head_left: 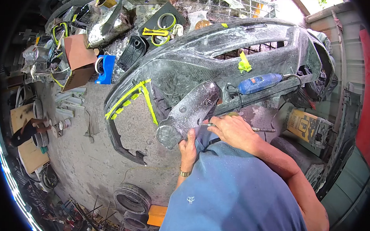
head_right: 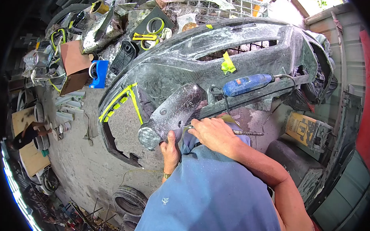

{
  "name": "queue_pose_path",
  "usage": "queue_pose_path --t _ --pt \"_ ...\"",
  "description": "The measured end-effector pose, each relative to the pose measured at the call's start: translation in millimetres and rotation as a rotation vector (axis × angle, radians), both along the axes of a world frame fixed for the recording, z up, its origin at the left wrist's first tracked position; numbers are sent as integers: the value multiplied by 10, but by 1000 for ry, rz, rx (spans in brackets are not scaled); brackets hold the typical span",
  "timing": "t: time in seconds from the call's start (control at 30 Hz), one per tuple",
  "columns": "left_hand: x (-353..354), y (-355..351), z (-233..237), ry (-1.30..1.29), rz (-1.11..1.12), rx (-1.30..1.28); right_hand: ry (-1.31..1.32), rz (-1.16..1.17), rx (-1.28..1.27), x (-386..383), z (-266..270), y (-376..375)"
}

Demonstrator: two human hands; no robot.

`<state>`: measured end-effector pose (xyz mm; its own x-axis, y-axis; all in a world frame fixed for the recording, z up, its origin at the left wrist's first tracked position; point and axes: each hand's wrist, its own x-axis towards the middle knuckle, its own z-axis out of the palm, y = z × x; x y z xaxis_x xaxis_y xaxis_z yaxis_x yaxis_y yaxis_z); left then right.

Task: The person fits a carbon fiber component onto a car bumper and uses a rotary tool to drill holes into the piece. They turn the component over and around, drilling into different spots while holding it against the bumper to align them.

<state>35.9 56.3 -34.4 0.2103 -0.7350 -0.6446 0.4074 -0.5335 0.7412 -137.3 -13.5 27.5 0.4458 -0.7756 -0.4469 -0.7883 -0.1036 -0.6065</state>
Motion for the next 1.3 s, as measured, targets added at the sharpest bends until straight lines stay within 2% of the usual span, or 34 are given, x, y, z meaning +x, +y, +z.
queue_pose_path --t 0.2,0.87,1.13,1.27,1.3 --pt "-6 20 -43 16 5 -15 18 -3 65 4 -7 -18" --pt "25 43 -37 -16 -55 58 -35 0 35 1 -10 -13" --pt "76 76 -54 -193 -204 163 -25 10 36 3 30 -30" --pt "25 75 -85 -252 -153 42 -50 -12 85 -21 73 -58" --pt "41 87 -142 -161 -101 31 -63 -19 126 -33 78 -65"
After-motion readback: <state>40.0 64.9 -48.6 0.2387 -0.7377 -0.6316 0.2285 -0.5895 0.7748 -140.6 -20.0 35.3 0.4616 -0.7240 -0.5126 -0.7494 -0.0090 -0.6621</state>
